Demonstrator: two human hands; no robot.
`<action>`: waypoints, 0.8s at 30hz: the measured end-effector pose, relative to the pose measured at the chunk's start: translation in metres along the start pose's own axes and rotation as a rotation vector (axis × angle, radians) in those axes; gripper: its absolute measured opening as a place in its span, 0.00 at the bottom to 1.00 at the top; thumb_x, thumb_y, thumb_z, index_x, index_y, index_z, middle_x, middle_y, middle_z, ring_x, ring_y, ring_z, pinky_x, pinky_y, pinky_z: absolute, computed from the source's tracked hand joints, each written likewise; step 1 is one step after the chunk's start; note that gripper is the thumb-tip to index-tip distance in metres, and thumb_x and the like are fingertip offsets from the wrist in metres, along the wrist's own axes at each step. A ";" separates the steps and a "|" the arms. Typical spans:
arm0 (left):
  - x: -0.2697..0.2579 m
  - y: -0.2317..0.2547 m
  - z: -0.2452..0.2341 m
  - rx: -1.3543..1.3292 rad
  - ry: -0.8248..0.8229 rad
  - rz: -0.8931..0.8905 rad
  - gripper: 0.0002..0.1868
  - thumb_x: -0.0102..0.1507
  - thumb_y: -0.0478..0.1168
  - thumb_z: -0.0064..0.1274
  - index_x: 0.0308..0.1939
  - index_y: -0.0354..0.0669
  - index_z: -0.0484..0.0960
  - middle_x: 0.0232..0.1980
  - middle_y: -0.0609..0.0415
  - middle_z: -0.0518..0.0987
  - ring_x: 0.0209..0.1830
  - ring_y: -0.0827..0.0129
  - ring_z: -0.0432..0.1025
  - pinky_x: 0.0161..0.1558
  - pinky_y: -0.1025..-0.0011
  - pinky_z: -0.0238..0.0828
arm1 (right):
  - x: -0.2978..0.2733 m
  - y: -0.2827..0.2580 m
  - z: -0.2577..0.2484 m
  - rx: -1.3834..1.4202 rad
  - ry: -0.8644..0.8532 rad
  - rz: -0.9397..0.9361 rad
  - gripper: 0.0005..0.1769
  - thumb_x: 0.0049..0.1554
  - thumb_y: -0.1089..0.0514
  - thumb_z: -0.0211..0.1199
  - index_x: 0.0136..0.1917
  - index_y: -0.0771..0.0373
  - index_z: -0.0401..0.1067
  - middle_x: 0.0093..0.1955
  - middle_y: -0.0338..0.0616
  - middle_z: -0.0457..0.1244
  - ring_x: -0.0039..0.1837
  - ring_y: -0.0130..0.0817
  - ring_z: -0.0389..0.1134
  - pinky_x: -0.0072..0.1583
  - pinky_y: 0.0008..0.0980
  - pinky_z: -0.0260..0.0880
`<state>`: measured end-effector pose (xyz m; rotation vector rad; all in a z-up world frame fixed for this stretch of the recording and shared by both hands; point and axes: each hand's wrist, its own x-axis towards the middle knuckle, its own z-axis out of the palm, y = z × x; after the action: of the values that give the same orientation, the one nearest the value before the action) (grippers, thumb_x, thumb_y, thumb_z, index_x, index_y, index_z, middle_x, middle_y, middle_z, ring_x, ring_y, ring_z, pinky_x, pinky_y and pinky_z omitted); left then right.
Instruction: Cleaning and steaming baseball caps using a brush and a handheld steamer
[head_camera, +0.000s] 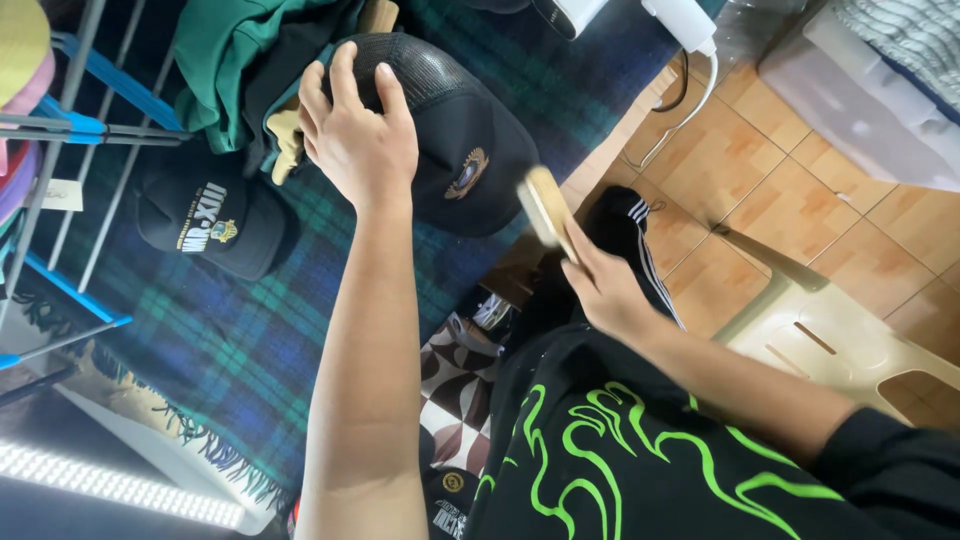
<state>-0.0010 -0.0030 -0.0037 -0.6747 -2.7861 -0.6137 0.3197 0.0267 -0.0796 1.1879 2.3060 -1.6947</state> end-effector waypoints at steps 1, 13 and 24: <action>0.000 0.000 0.000 0.002 -0.004 0.000 0.20 0.68 0.58 0.49 0.62 0.64 0.79 0.66 0.56 0.71 0.63 0.54 0.69 0.57 0.46 0.68 | 0.024 -0.004 0.000 0.002 -0.001 0.004 0.36 0.64 0.52 0.54 0.83 0.46 0.52 0.41 0.44 0.64 0.37 0.33 0.62 0.46 0.31 0.63; 0.001 -0.003 0.000 0.013 0.043 0.031 0.20 0.67 0.57 0.50 0.61 0.64 0.80 0.65 0.55 0.72 0.62 0.52 0.71 0.55 0.47 0.70 | 0.063 -0.013 -0.029 -0.137 0.065 -0.488 0.30 0.66 0.57 0.55 0.80 0.52 0.60 0.25 0.36 0.53 0.26 0.34 0.55 0.37 0.35 0.57; 0.001 0.001 0.000 -0.009 0.019 0.000 0.19 0.68 0.56 0.49 0.62 0.65 0.79 0.66 0.57 0.72 0.62 0.52 0.73 0.57 0.47 0.70 | 0.107 -0.101 0.060 -0.755 -0.237 -0.804 0.36 0.61 0.61 0.49 0.76 0.27 0.63 0.39 0.40 0.63 0.33 0.45 0.70 0.31 0.45 0.67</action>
<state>-0.0015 -0.0017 -0.0033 -0.6667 -2.7682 -0.6292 0.1611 0.0248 -0.0715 -0.0890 2.9834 -0.7615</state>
